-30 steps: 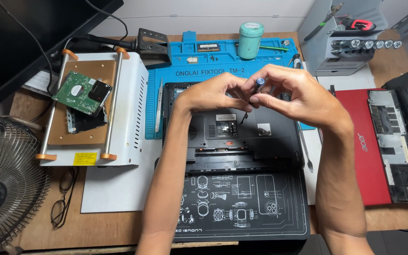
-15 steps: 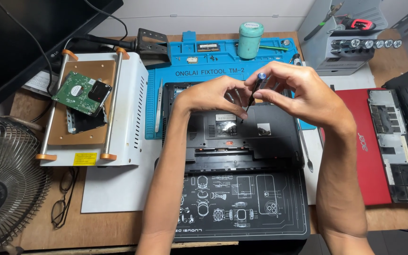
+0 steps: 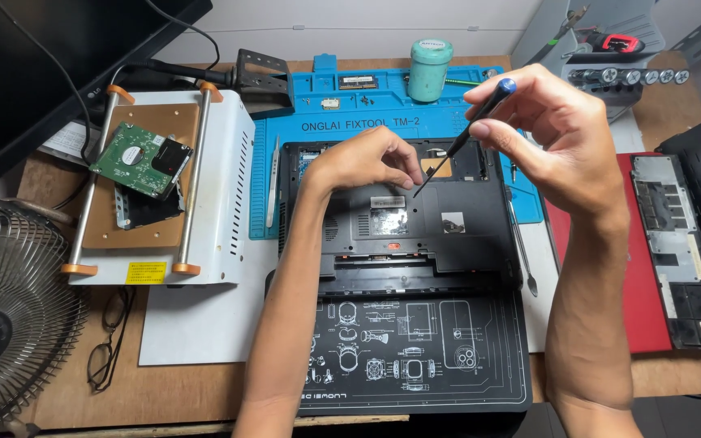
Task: The person is unscrewing various components from the inside of a laptop and eventually removes a large internal hardware module.
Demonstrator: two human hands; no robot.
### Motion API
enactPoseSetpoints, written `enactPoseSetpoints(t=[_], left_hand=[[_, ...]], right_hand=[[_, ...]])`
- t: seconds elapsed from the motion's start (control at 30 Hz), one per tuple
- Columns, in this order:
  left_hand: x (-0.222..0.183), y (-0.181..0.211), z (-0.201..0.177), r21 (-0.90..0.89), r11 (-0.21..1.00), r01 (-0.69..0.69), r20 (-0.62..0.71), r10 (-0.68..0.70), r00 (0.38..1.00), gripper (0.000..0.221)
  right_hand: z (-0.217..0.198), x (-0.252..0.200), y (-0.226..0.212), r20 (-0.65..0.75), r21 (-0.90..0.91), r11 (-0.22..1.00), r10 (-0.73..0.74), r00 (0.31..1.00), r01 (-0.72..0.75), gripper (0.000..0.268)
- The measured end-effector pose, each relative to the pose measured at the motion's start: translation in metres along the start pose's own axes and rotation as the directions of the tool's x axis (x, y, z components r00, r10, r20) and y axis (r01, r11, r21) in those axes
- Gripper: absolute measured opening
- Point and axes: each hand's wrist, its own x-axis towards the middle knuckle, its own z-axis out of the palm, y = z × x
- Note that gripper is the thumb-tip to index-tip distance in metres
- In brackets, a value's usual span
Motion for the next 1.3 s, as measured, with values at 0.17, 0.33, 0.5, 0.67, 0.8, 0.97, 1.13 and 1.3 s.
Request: enactPoseSetpoints(t=[0.17,0.33,0.5,0.67,0.8,0.97,1.13,1.3], left_hand=[[-0.0021,0.0018,-0.0008,-0.026,0.999,-0.029,-0.034,0.028,0.999,0.006],[-0.0012,-0.0027,-0.001,-0.093,0.994,-0.063,-0.027,0.061,0.998,0.015],[-0.0043,0.004,-0.0012,-0.059,0.992,-0.109,-0.036,0.107,0.994,0.006],[-0.0031,-0.0014,-0.0019,-0.055,0.993,-0.104,-0.039,0.102,0.994,0.009],[-0.0036,0.0024,-0.0022,-0.039,0.998,-0.046,-0.041,0.045,0.998,0.007],[-0.005,0.0046,-0.0024,-0.03,0.999,-0.019,-0.055,0.017,0.998,0.007],[-0.0051,0.0039,-0.0033,-0.019,1.0,-0.025,-0.071,0.024,0.997,0.006],[-0.0065,0.002,-0.0041,-0.075,0.997,-0.018,-0.09,0.011,0.996,0.004]], right_hand=[[0.0007,0.0,0.0,-0.03,0.008,1.0,-0.018,0.999,0.019,0.02],[0.0018,0.0003,0.0014,-0.048,0.007,0.999,-0.034,0.998,0.034,0.02],[0.0036,0.0012,0.0024,-0.066,-0.007,0.999,-0.049,0.997,0.048,0.018],[0.0031,0.0016,0.0032,-0.089,-0.006,0.997,-0.075,0.993,0.075,0.017],[0.003,0.0003,-0.0006,-0.122,-0.018,0.997,-0.072,0.99,0.07,0.017],[0.0024,0.0004,0.0003,-0.123,-0.032,0.996,-0.09,0.988,0.086,0.017],[0.0021,0.0004,0.0011,-0.126,-0.028,0.995,-0.1,0.987,0.098,0.017],[0.0027,0.0001,0.0007,-0.137,0.001,0.995,-0.097,0.986,0.098,0.017]])
